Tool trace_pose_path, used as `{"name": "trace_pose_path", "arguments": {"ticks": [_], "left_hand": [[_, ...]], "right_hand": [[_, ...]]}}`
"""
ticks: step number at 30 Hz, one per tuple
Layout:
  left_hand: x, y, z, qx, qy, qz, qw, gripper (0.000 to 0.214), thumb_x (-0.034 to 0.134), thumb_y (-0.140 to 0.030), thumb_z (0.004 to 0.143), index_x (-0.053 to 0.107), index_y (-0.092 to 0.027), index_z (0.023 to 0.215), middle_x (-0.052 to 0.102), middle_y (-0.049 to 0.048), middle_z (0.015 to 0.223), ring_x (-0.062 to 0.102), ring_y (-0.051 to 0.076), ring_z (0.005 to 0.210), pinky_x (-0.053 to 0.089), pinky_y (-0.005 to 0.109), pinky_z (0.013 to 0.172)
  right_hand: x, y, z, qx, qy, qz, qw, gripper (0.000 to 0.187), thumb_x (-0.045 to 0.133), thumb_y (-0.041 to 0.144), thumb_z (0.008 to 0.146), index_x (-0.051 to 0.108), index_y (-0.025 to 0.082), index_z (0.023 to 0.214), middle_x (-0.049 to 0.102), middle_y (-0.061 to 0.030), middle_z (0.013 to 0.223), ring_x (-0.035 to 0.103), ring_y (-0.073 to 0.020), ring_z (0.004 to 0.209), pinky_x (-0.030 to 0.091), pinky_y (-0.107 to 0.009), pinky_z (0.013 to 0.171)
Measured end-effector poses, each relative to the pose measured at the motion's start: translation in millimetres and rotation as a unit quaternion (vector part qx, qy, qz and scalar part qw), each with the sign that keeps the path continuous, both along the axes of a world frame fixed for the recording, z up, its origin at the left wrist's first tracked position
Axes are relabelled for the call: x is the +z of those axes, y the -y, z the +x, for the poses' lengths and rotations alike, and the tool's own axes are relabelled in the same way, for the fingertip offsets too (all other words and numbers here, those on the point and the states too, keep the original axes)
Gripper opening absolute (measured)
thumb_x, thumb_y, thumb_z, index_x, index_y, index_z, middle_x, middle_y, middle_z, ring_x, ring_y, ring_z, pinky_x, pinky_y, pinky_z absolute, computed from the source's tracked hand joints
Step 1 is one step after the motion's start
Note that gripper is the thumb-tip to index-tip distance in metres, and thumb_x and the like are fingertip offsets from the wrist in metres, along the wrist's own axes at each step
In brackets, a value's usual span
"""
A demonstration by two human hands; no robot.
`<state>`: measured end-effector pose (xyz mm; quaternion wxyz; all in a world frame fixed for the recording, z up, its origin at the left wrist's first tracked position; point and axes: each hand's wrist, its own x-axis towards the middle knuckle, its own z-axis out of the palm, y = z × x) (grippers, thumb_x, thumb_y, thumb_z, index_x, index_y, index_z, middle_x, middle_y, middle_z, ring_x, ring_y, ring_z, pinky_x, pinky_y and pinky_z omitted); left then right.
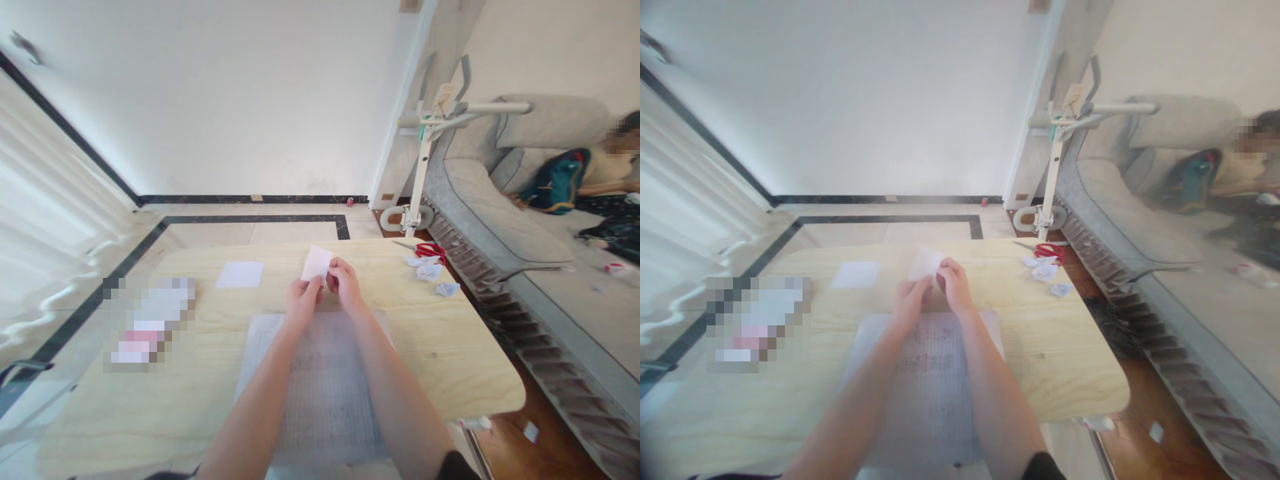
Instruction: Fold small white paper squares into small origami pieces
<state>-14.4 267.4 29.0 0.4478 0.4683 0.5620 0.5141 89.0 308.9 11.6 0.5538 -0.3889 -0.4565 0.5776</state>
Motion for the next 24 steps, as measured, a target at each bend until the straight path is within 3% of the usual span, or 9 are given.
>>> {"name": "trace_pose_path", "arguments": {"ticks": [14,24], "left_hand": [[-9.3,-3.9,-3.4,-0.008,-0.045,0.003,0.999,0.041,0.053,-0.040,0.080,0.056,-0.015,0.049,0.048,-0.0014,0.042,0.045,0.010,0.043,0.032,0.023,0.046],[-6.9,-3.0,-2.5,-0.021,-0.006,0.003,1.000,0.042,0.053,-0.040,0.080,0.054,-0.015,0.046,0.049,-0.0005,0.043,0.046,0.011,0.044,0.034,0.024,0.048]], "right_hand": [[-3.7,-0.8,0.3,-0.001,0.014,0.006,1.000,0.016,0.050,0.019,0.066,0.040,0.021,0.053,0.035,0.0079,0.041,0.028,-0.0079,0.039,0.018,-0.023,0.040],[-1.1,-1.5,0.0,-0.010,0.020,-0.005,1.000,0.018,0.048,0.024,0.066,0.041,0.021,0.050,0.037,0.0064,0.041,0.029,-0.0083,0.039,0.019,-0.023,0.040]]}}
